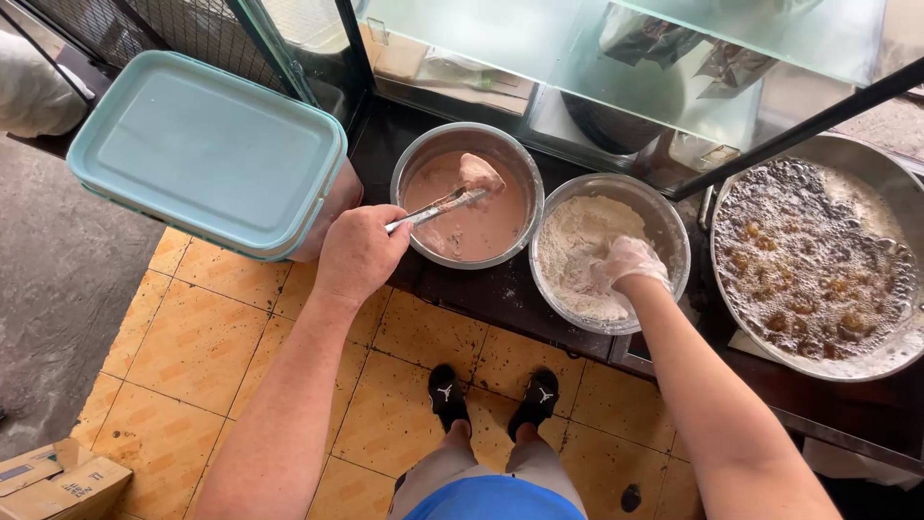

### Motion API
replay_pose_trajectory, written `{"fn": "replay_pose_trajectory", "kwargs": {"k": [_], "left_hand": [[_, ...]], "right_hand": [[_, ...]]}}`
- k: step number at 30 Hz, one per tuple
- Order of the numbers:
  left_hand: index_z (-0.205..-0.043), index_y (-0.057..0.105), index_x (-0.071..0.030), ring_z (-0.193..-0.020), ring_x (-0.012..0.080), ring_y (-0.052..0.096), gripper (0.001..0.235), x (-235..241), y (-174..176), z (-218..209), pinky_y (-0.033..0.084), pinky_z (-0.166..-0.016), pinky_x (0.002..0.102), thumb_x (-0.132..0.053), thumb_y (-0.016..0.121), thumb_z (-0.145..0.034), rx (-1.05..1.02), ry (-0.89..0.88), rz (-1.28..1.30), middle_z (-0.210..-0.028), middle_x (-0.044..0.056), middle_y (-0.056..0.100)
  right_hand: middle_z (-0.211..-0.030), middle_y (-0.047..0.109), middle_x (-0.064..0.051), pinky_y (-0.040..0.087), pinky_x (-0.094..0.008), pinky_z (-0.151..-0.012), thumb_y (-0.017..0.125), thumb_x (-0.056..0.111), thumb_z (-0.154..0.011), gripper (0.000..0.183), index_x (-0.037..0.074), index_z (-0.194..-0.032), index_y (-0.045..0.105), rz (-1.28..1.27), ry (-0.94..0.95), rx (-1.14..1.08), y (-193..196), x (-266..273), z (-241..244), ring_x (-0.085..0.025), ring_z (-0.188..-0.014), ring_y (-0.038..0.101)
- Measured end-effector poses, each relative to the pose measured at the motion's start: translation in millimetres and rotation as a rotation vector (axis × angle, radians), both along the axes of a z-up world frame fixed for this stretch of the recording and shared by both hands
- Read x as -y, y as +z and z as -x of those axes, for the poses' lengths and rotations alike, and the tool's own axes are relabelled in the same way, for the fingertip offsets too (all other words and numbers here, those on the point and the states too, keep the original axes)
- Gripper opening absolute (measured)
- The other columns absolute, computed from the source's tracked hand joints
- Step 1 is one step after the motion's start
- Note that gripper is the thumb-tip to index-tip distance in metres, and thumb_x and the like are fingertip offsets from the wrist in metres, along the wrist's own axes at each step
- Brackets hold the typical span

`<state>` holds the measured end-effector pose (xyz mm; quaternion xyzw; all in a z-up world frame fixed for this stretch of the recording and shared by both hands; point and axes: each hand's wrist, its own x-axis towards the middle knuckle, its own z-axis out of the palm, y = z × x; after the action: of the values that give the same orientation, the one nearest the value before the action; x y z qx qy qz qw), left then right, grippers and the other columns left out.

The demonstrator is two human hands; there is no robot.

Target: Breading and deep-frying meat pieces in a large pan.

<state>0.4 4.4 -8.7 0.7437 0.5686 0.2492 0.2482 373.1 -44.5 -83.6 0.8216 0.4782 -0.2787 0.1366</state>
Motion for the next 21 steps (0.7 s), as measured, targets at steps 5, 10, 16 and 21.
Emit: {"fn": "replay_pose_trajectory", "kwargs": {"k": [5, 10, 16, 21], "left_hand": [[-0.099, 0.079, -0.007, -0.071, 0.0268, 0.073, 0.017, 3, 5, -3, 0.058, -0.067, 0.04, -0.021, 0.07, -0.091, -0.009, 0.006, 0.042, -0.079, 0.012, 0.076], [-0.097, 0.078, -0.007, -0.068, 0.0248, 0.073, 0.016, 6, 12, -2, 0.057, -0.064, 0.039, -0.02, 0.069, -0.092, -0.002, 0.016, 0.104, -0.076, 0.01, 0.075], [-0.099, 0.078, -0.007, -0.066, 0.0238, 0.073, 0.017, 3, 8, 8, 0.057, -0.063, 0.038, -0.02, 0.069, -0.092, 0.017, 0.006, 0.048, -0.075, 0.01, 0.076], [-0.098, 0.079, -0.006, -0.067, 0.0259, 0.072, 0.018, 0, 11, 10, 0.056, -0.063, 0.039, -0.02, 0.07, -0.091, 0.032, 0.004, 0.025, -0.076, 0.012, 0.075]], "right_hand": [[-0.136, 0.065, -0.008, 0.047, -0.045, -0.109, 0.069, 0.024, -0.086, 0.054, 0.021, -0.14, 0.059, -0.042, 0.192, -0.105, -23, -13, -4, -0.029, -0.122, 0.063], [-0.127, 0.07, -0.01, 0.057, -0.041, -0.1, 0.057, 0.034, -0.104, 0.036, 0.017, -0.135, 0.065, 0.171, 0.462, 0.099, -37, -26, -8, -0.027, -0.116, 0.07], [-0.122, 0.074, -0.012, 0.056, -0.043, -0.095, 0.07, 0.038, -0.092, 0.045, 0.012, -0.129, 0.07, -0.117, 0.211, 0.029, -20, -5, -39, -0.031, -0.106, 0.071], [-0.111, 0.076, -0.012, 0.056, -0.046, -0.09, 0.065, 0.041, -0.095, 0.037, 0.016, -0.12, 0.076, -0.513, 0.156, -0.07, 25, 23, -34, -0.033, -0.1, 0.071]]}}
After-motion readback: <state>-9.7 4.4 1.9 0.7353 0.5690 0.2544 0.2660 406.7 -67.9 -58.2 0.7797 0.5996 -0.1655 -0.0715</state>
